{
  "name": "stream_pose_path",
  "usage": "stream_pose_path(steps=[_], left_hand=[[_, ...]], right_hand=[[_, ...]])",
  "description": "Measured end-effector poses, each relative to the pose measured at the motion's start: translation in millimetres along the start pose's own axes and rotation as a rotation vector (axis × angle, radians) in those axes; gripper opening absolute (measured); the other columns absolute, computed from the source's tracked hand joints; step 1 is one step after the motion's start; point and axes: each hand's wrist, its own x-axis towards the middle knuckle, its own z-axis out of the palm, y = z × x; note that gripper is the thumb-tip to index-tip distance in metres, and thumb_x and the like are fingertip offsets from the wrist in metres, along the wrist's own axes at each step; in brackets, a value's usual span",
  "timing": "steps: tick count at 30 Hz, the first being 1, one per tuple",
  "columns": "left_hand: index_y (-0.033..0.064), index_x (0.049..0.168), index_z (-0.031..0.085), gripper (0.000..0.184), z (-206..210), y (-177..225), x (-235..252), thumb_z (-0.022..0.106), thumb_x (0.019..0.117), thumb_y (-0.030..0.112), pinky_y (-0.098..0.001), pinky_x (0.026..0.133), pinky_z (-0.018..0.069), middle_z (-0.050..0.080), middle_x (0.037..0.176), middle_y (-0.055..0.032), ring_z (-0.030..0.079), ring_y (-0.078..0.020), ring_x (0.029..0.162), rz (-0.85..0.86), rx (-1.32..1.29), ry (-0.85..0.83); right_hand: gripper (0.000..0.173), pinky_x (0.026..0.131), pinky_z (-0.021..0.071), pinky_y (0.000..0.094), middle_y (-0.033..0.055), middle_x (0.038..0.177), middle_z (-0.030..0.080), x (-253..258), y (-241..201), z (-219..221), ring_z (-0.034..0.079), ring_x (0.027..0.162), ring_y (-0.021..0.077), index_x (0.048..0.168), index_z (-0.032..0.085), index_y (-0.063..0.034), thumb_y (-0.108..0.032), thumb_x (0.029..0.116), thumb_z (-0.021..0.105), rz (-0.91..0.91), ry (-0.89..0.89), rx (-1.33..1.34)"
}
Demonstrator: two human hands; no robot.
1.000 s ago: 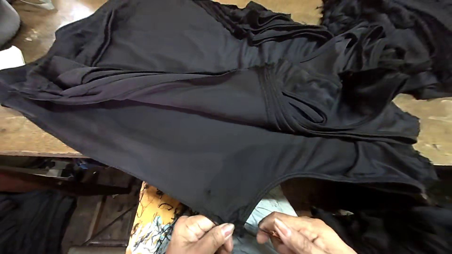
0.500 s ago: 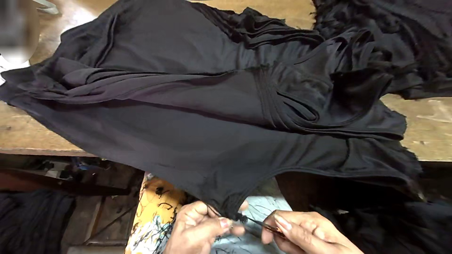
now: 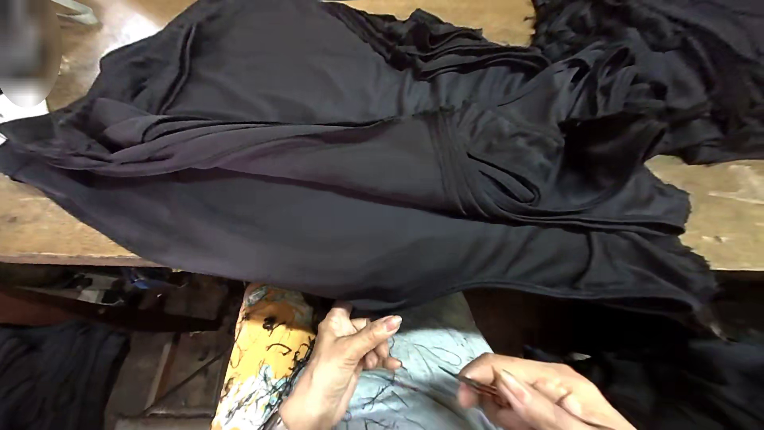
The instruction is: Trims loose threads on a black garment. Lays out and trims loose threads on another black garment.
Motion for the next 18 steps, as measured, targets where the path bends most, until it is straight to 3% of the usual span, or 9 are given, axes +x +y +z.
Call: stream_pose_path(steps=[2, 5, 7, 9, 11, 12, 13, 15, 18], left_hand=[[0.0028, 0.097, 0.067, 0.014, -2.4, 0.1, -2.1, 0.075, 0.093, 0.013, -0.035, 0.064, 0.0628, 0.067, 0.068, -0.0044, 0.066, -0.0146, 0.058, 0.072, 0.13, -0.042], [0.0048, 0.103, 0.068, 0.027, -13.3, 15.5, -19.9, 0.079, 0.0892, 0.025, -0.0255, 0.057, 0.0593, 0.071, 0.08, -0.0009, 0.067, -0.0087, 0.063, 0.172, 0.793, -0.03], [0.0074, 0.11, 0.075, 0.034, -18.8, 41.2, -39.8, 0.077, 0.0896, 0.034, -0.0251, 0.058, 0.0565, 0.071, 0.085, 0.0018, 0.065, -0.0059, 0.066, 0.448, 1.247, 0.04], [0.0127, 0.106, 0.075, 0.023, -17.5, 85.1, -53.8, 0.073, 0.0936, 0.032, -0.024, 0.067, 0.0604, 0.072, 0.095, 0.0032, 0.068, -0.0048, 0.079, 0.803, 1.399, 0.189], [0.0075, 0.127, 0.068, 0.04, -19.0, 137.4, -55.3, 0.063, 0.0987, 0.035, -0.0369, 0.095, 0.0554, 0.066, 0.127, -0.008, 0.065, -0.017, 0.113, 0.954, 1.628, 0.308], [0.0058, 0.139, 0.061, 0.052, -20.0, 157.6, -49.1, 0.056, 0.1014, 0.041, -0.0479, 0.106, 0.0471, 0.055, 0.144, -0.0152, 0.056, -0.0277, 0.13, 0.916, 1.748, 0.351], [0.0059, 0.149, 0.052, 0.062, -20.9, 171.9, -38.7, 0.048, 0.1033, 0.048, -0.0576, 0.111, 0.0408, 0.045, 0.154, -0.0207, 0.047, -0.037, 0.139, 0.825, 1.843, 0.394], [0.0039, 0.158, 0.038, 0.08, -26.2, 188.2, -10.1, 0.039, 0.103, 0.062, -0.0704, 0.112, 0.0333, 0.031, 0.163, -0.0264, 0.039, -0.0483, 0.145, 0.648, 1.973, 0.423], [-0.0004, 0.163, 0.023, 0.097, -31.0, 205.3, 37.3, 0.031, 0.099, 0.073, -0.0807, 0.107, 0.0258, 0.015, 0.167, -0.0313, 0.03, -0.0578, 0.146, 0.618, 2.136, 0.325]], right_hand=[[0.03, 0.054, 0.0398, 0.0146, -0.0088, 0.079, 0.06, 2.7, -15.4, -5.1, 0.047, 0.062, -0.0051, 0.113, 0.07, -0.0066, -0.034, 0.1032, 0.062, -0.134, 0.092, -0.15], [0.026, 0.056, 0.047, 0.0147, -0.0082, 0.084, 0.066, 24.0, -51.2, -13.7, 0.055, 0.066, -0.0041, 0.113, 0.07, -0.0116, -0.031, 0.0962, 0.072, -0.331, 0.363, -0.563], [0.026, 0.059, 0.0497, 0.0145, -0.009, 0.088, 0.068, 54.2, -67.6, -24.7, 0.059, 0.069, -0.0049, 0.116, 0.07, -0.0118, -0.029, 0.0964, 0.067, -0.503, 0.514, -0.828], [0.027, 0.061, 0.0513, 0.0157, -0.0038, 0.091, 0.069, 91.0, -78.7, -35.0, 0.061, 0.072, -0.0023, 0.119, 0.069, -0.006, -0.023, 0.099, 0.064, -0.634, 0.505, -0.957], [0.029, 0.063, 0.0529, 0.0254, 0.0026, 0.091, 0.072, 131.5, -73.8, -45.3, 0.064, 0.073, 0.0062, 0.122, 0.069, -0.0054, -0.023, 0.1, 0.062, -0.693, 0.441, -1.073], [0.032, 0.063, 0.0518, 0.0348, 0.0059, 0.088, 0.072, 150.1, -66.0, -51.4, 0.066, 0.073, 0.0142, 0.123, 0.069, -0.0063, -0.026, 0.1002, 0.06, -0.704, 0.419, -1.144], [0.036, 0.062, 0.0515, 0.044, 0.0093, 0.088, 0.073, 164.8, -58.4, -57.6, 0.068, 0.074, 0.0227, 0.125, 0.07, -0.0073, -0.031, 0.1006, 0.059, -0.7, 0.41, -1.215], [0.041, 0.068, 0.0539, 0.0537, 0.0133, 0.095, 0.075, 181.8, -55.2, -71.0, 0.072, 0.083, 0.0314, 0.127, 0.07, -0.0096, -0.039, 0.1017, 0.057, -0.662, 0.399, -1.285], [0.048, 0.073, 0.0515, 0.0538, 0.0145, 0.098, 0.075, 193.1, -60.1, -90.1, 0.07, 0.085, 0.0303, 0.128, 0.071, -0.0105, -0.048, 0.0986, 0.061, -0.582, 0.418, -1.239]])
